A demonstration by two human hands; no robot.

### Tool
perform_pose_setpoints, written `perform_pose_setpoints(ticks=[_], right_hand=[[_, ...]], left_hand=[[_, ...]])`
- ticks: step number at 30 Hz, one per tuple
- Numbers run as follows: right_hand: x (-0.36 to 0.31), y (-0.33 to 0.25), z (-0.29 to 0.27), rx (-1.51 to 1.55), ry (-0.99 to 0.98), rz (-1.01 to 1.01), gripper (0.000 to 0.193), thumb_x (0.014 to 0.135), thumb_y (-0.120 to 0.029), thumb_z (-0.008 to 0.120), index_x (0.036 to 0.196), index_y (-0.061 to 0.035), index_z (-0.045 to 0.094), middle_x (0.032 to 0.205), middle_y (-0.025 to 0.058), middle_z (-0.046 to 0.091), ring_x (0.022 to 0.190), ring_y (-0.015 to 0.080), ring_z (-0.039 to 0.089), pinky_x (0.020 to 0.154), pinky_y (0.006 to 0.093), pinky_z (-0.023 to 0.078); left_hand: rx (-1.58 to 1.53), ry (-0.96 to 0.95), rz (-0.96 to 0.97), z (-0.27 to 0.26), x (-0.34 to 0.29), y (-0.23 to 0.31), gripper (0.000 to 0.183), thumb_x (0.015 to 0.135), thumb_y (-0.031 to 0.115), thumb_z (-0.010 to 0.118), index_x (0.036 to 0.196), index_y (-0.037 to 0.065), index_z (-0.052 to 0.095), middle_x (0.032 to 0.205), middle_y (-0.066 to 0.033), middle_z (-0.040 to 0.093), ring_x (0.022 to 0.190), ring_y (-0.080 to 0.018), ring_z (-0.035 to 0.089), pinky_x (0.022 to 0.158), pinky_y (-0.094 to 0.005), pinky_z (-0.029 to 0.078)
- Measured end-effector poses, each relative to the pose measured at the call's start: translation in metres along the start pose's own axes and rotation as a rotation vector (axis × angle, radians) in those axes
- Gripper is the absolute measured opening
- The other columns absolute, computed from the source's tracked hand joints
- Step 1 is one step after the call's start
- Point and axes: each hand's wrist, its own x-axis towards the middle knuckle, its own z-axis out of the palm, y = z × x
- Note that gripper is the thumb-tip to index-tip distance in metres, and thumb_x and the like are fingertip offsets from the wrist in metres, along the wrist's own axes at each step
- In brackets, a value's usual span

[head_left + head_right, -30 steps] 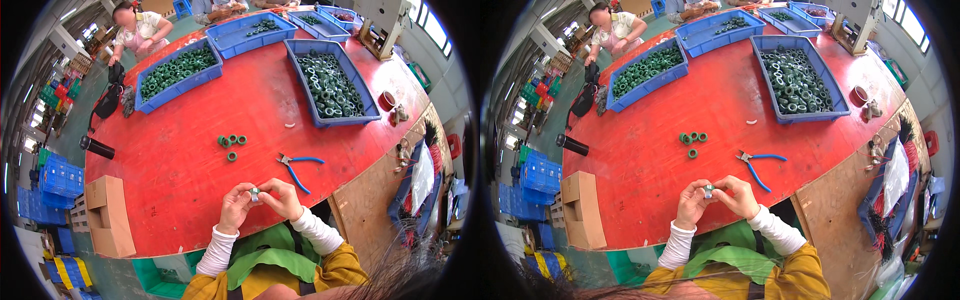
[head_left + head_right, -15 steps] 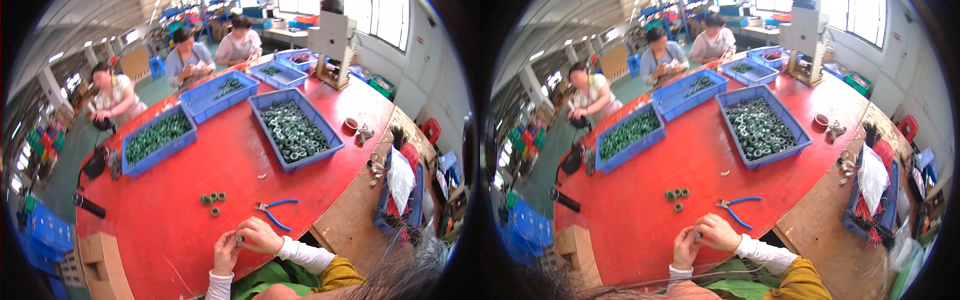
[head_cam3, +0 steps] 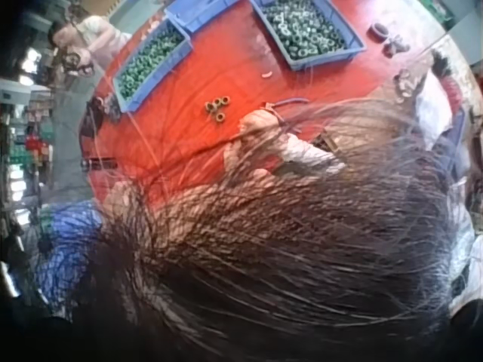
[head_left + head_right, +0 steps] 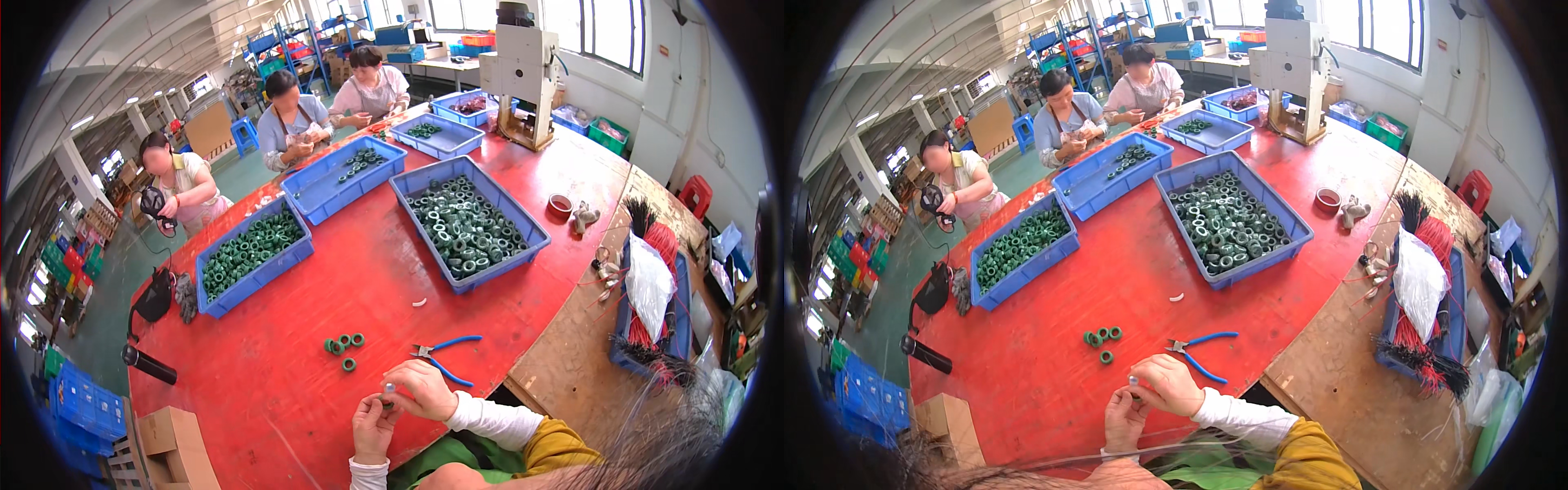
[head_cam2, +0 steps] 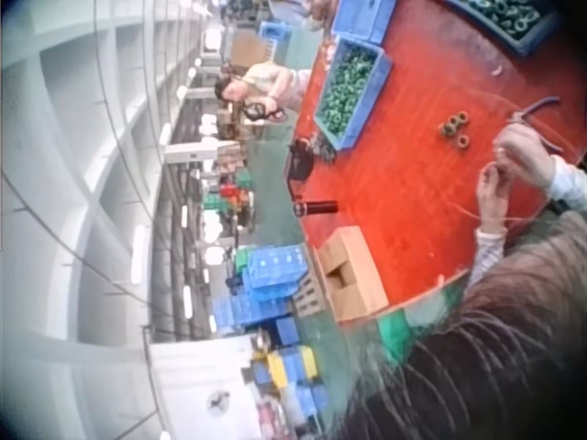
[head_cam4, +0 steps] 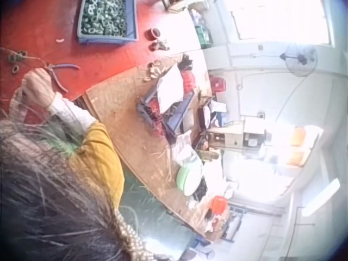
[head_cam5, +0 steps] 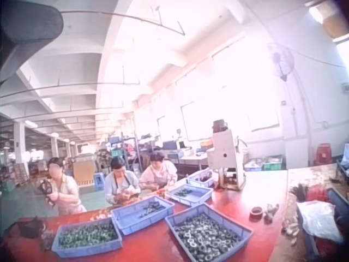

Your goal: The person cleans and inspects small green ferrite rings at a work table, using a cleaning tool and pliers.

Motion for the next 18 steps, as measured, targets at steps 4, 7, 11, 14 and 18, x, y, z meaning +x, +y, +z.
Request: perform_pose_setpoints(ticks=[4, 7, 11, 14, 18], right_hand=[[-0.015, 0.004, 0.004, 0.113, -0.071, 0.114, 0.027, 0.077, -0.009, 0.07, 0.099, -0.008, 0.054, 0.094, 0.0059, 0.065, 0.085, 0.0253, 0.063, 0.077, 0.0385, 0.049], [-0.024, -0.004, 0.004, 0.202, -0.125, 0.071, 0.027, 0.078, -0.011, 0.07, 0.098, -0.008, 0.053, 0.094, 0.0061, 0.064, 0.088, 0.026, 0.063, 0.083, 0.0409, 0.048], [-0.031, -0.003, 0.002, 0.237, -0.195, 0.06, 0.027, 0.076, -0.012, 0.071, 0.096, -0.0085, 0.052, 0.097, 0.007, 0.063, 0.092, 0.0257, 0.062, 0.09, 0.0428, 0.046], [-0.025, -0.01, -0.009, 0.145, -0.231, 0.026, 0.029, 0.074, -0.012, 0.072, 0.095, -0.0082, 0.053, 0.1, 0.0074, 0.064, 0.094, 0.0253, 0.062, 0.09, 0.0419, 0.045], [-0.023, -0.011, -0.007, 0.144, -0.238, 0.014, 0.03, 0.072, -0.01, 0.072, 0.094, -0.0073, 0.052, 0.1, 0.0069, 0.065, 0.097, 0.0226, 0.063, 0.087, 0.0395, 0.047]], left_hand=[[-0.009, 0.009, 0.013, 0.003, -0.003, 0.001, 0.013, 0.094, 0.011, 0.052, 0.104, 0.003, 0.055, 0.096, -0.0109, 0.064, 0.085, -0.0206, 0.064, 0.078, -0.037, 0.056], [-0.127, -0.001, -0.022, -0.001, -0.001, 0.001, 0.012, 0.095, 0.01, 0.05, 0.103, 0.004, 0.057, 0.097, -0.0102, 0.064, 0.087, -0.0201, 0.063, 0.077, -0.0355, 0.054], [-0.045, 0.037, 0.029, 0.007, 0.004, 0.003, 0.013, 0.095, 0.008, 0.049, 0.104, 0.005, 0.058, 0.097, -0.0098, 0.064, 0.089, -0.0192, 0.061, 0.076, -0.033, 0.05], [-0.072, 0.014, 0.033, 0.015, 0.003, 0.002, 0.013, 0.094, 0.007, 0.05, 0.104, 0.005, 0.058, 0.097, -0.0096, 0.064, 0.089, -0.019, 0.061, 0.077, -0.0329, 0.05], [-0.092, 0.043, 0.049, 0.018, 0.005, 0.0, 0.013, 0.094, 0.007, 0.051, 0.104, 0.004, 0.058, 0.097, -0.0099, 0.064, 0.089, -0.0196, 0.062, 0.082, -0.0342, 0.051]])
